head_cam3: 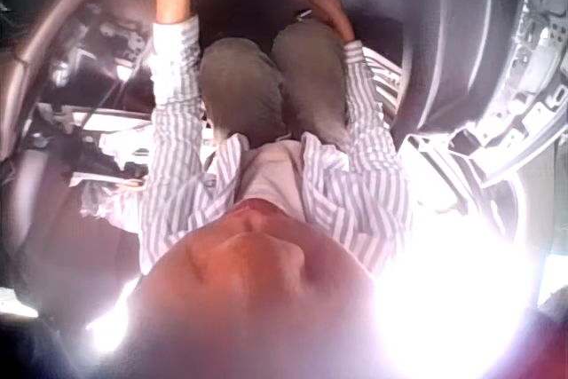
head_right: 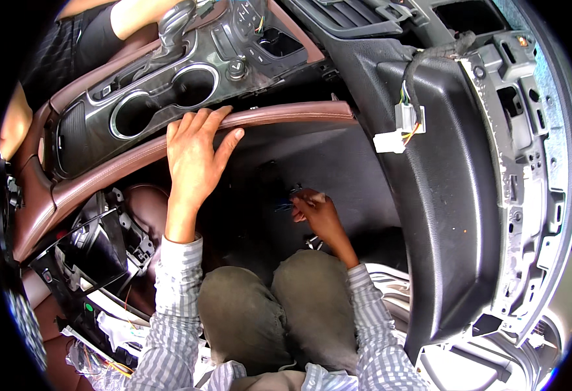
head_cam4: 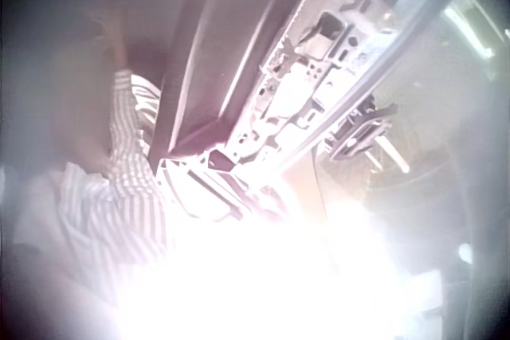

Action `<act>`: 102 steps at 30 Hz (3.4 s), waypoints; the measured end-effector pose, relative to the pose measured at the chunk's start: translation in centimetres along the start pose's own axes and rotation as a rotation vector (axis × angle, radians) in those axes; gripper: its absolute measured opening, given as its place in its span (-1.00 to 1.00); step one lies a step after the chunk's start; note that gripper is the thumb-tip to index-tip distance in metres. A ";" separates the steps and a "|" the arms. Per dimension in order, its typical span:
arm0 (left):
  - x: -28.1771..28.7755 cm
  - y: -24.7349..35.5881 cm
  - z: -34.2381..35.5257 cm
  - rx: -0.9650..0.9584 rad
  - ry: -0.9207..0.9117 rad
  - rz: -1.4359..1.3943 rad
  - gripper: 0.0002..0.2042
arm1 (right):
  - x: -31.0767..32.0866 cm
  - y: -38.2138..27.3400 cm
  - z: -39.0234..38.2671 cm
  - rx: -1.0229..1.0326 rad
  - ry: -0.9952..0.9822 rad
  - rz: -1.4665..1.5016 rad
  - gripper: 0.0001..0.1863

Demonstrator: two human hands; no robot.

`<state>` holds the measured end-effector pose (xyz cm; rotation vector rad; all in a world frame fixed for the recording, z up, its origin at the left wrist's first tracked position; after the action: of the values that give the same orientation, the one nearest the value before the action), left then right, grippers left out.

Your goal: The person installs a center console trim piece and a dashboard panel inside a car. They use a blue screwdriver to secure the components and connect wiring harnesses.

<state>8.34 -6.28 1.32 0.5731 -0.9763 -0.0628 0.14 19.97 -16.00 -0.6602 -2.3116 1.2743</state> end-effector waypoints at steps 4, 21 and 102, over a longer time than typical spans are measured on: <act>0.4 -0.1 0.1 0.007 0.026 -0.037 -0.60 | -0.8 -11.3 -2.7 0.392 0.258 -0.707 -0.69; 1.0 -0.2 0.2 0.133 0.034 -0.402 -0.62 | -8.8 -21.4 1.5 0.429 0.015 -0.413 -0.69; 0.0 1.7 0.3 -0.006 0.111 -0.137 -0.83 | -5.7 -27.3 -4.1 0.310 0.321 -0.675 -0.55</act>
<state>7.77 -4.95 2.22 0.6311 -0.8282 -0.1547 1.48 6.57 8.80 0.0355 -1.7840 1.0623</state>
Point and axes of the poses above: each hand's wrist, its own z-axis towards the middle knuckle, its own x-axis out of the back of the hand, y = z × x, the point moved 5 cm from there along z, towards the middle knuckle, and after that the axes turned 7 degrees about -z, right-handed, at the moved point
